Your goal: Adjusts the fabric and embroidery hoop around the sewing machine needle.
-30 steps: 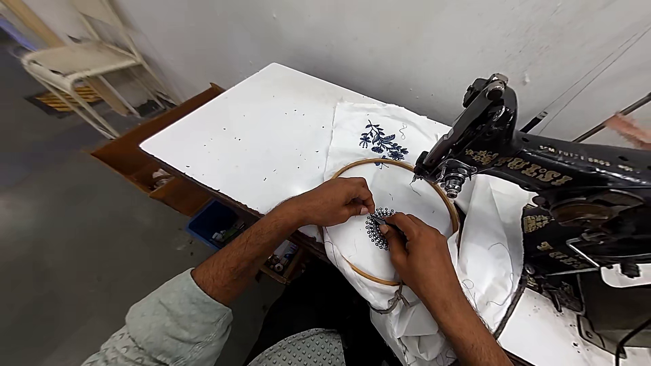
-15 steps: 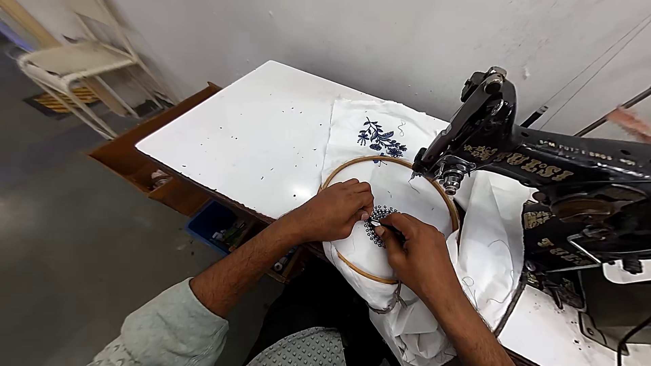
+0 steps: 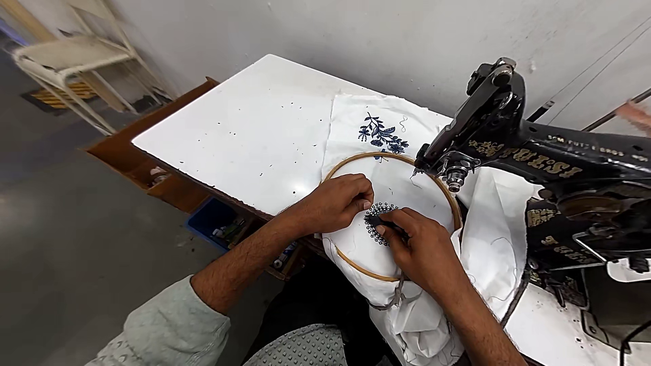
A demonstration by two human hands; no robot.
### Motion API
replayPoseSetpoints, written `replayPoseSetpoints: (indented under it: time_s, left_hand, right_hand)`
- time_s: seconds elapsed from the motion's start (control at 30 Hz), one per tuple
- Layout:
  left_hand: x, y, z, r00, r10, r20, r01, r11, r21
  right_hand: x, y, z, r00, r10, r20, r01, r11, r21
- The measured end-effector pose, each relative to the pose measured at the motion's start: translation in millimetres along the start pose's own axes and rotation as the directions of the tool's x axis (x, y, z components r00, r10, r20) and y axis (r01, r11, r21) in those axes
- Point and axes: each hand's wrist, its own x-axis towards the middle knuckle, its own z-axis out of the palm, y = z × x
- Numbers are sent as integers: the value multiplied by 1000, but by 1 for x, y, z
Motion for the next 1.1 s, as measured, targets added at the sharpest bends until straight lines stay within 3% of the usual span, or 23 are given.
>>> replayPoseSetpoints:
  time_s: [0.27,0.37,0.5,0.7,0.83,0.97,1.1]
  left_hand:
    - [1,-2,-13,987,58,151,-54,998,-27]
    - [-3,5,-16,977,84,197,-98,993,64]
    - [-6,7,0,983,137,121,-158,969,189]
    - [-3,16,4,980,93,174,-146,935,323]
    - [-3,8,4,988,100,122,-125,968,218]
    - [-3,7,2,997,26,67,-33,995,99]
    - [-2,6,1,998,12,61,-17,997,70]
  right_hand:
    - [-3,-4,0,998,54,-43,-54,998,-8]
    - [-8,-6,-5,994,110,-4,-110,993,45]
    - [-9,-11,-4,992,117,38,-118,992,33]
    - [-6,-14,0,996,93,14,-93,996,0]
    - [-9,-10,0,996,74,-45,-73,997,8]
    - [-10,-6,-6,997,70,23,-70,997,-15]
    - [-8,2,-7,999,-25,46,25,1000,-1]
